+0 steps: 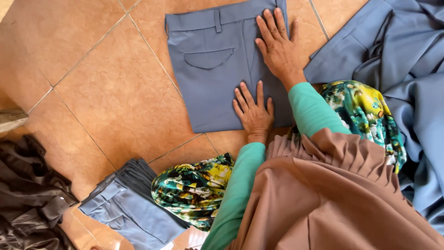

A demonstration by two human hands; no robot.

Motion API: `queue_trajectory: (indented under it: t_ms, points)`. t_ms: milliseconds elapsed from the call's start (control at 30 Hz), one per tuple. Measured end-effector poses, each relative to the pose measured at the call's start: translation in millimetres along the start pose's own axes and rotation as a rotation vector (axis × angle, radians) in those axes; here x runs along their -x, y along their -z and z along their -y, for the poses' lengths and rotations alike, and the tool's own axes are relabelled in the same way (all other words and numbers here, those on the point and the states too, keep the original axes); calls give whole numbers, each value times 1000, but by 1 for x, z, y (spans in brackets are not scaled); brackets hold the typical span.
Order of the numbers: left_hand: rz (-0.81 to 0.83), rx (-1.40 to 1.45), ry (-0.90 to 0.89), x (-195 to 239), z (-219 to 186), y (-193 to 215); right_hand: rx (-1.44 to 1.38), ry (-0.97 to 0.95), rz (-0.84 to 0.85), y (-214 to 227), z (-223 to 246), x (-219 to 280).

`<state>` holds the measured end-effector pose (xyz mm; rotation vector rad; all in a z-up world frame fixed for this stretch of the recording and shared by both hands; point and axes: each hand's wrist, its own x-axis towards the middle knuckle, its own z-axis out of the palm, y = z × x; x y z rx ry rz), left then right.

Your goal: The person sits on a tiled floor and folds multiple pairs of gray trousers by hand. Each pair is laid flat, legs aligned, then folded in half and again into a compact rectangle before being stacked.

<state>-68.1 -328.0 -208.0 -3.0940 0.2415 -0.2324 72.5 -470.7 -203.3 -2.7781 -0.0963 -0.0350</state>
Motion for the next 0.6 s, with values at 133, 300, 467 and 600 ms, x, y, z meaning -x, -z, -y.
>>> queue_trajectory:
  t_ms: [133, 300, 467, 600]
  points:
    - [13, 351, 47, -9, 23, 1, -205, -121, -233, -6, -13, 21]
    - [-219, 345, 459, -30, 113, -10, -434, -493, -114, 7, 7, 58]
    - [129, 478, 799, -37, 175, -45, -481, -807, 53, -39, -7, 78]
    - [246, 569, 846, -36, 174, -67, -533, -747, -21, -57, -26, 96]
